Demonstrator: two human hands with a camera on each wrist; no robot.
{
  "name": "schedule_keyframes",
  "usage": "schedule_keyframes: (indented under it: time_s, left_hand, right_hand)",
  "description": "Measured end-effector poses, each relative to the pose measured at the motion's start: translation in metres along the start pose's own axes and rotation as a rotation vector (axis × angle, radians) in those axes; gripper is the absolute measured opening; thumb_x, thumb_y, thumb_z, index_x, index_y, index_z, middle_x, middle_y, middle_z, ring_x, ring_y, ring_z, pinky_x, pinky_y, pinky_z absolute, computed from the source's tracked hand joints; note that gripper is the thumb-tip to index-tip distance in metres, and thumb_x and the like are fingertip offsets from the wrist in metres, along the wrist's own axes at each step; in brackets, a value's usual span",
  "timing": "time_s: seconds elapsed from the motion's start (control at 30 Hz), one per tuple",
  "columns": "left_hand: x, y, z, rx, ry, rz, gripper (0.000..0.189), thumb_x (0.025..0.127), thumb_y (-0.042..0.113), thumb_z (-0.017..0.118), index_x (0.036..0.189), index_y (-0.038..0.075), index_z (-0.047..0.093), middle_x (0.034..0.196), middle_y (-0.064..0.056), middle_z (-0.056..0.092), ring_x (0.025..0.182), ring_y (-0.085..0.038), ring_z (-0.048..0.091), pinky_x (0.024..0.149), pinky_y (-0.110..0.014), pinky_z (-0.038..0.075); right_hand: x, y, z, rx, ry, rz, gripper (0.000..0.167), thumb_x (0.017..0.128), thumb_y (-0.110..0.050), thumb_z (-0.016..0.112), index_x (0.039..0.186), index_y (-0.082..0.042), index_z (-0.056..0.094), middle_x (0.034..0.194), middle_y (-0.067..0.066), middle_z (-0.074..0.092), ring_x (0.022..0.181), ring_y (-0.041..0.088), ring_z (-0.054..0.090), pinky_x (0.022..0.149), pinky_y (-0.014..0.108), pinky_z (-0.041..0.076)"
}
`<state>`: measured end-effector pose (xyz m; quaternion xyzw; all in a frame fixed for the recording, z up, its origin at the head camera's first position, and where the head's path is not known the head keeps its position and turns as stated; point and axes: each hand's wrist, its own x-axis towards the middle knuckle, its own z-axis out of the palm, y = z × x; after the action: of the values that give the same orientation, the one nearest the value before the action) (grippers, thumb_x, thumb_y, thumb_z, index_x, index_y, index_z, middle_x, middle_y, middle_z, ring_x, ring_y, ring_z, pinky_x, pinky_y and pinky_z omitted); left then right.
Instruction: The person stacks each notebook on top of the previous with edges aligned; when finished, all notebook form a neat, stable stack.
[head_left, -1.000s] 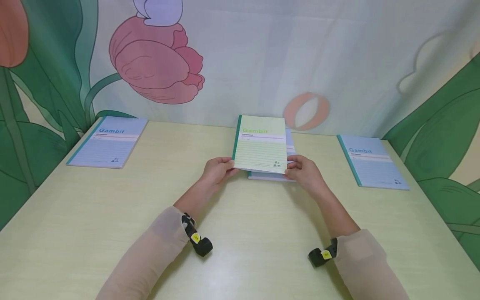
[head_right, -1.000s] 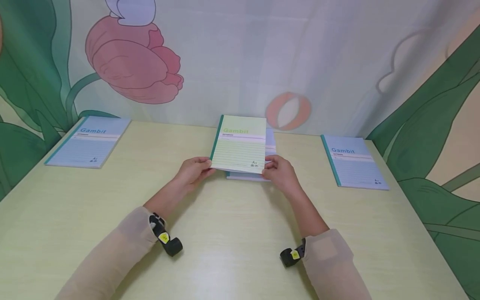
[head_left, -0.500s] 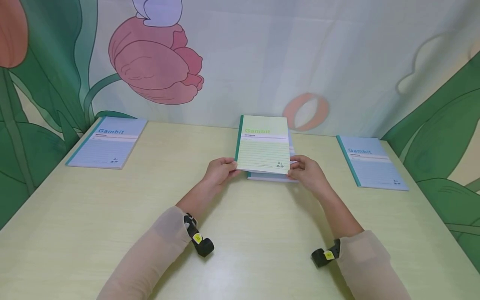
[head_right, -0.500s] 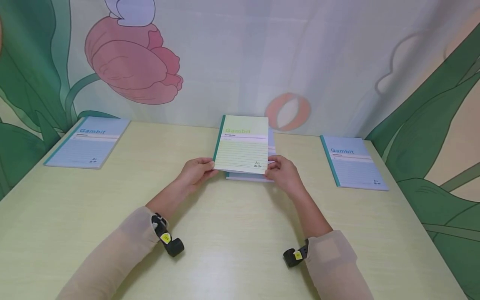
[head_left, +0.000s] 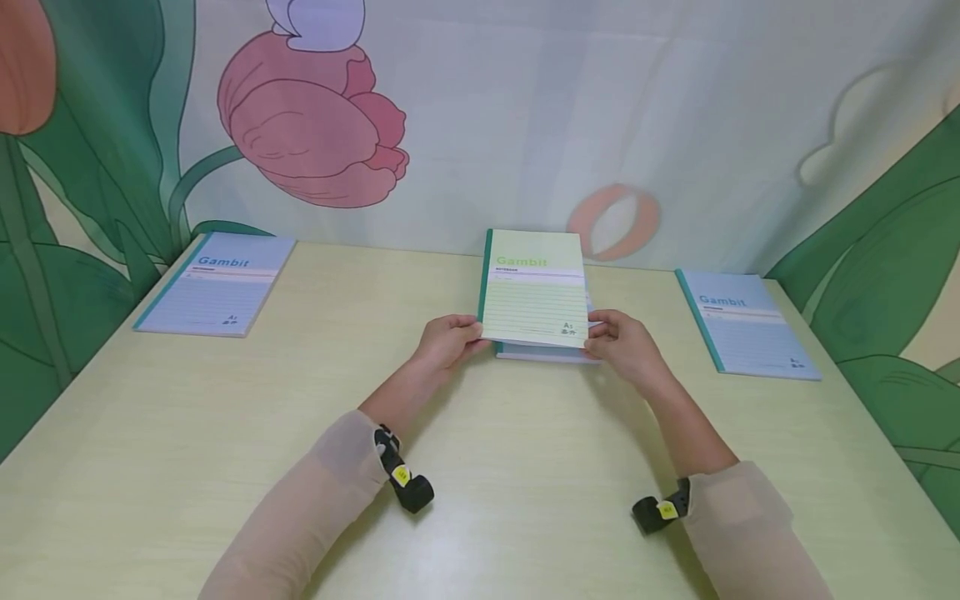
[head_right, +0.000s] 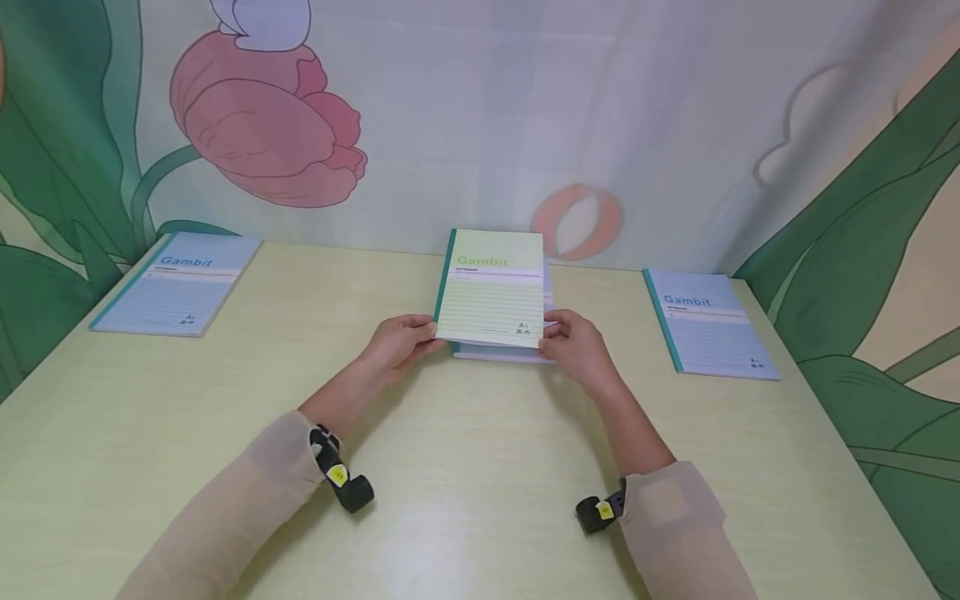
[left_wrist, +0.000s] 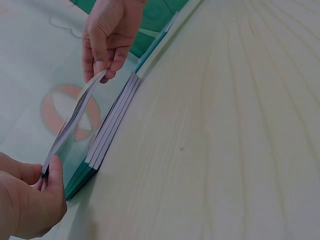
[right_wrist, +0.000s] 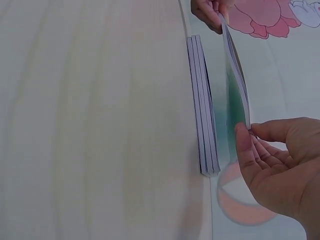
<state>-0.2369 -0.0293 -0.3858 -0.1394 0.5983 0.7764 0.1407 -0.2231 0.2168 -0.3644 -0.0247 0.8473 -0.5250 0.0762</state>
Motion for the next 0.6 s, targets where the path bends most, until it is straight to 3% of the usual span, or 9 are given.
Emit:
schedule_keyframes:
  time_s: [0.6]
  left_hand:
    - [0.0, 0.0, 0.012, 0.015, -0.02, -0.005, 0.034, 0.091, -0.003, 0.054, 0.124, -0.008, 0.048, 0.115, -0.021, 0.053, 0.091, -0.021, 0.059, 0.08, -0.024, 0.053]
  right_hand:
    - [-0.002, 0.005, -0.01, -0.041, 0.023, -0.015, 0.046, 0.086, 0.01, 0.053, 0.129, 0.013, 0.038, 0.104, 0.023, 0.051, 0.083, 0.019, 0.055, 0.08, 0.029, 0.054]
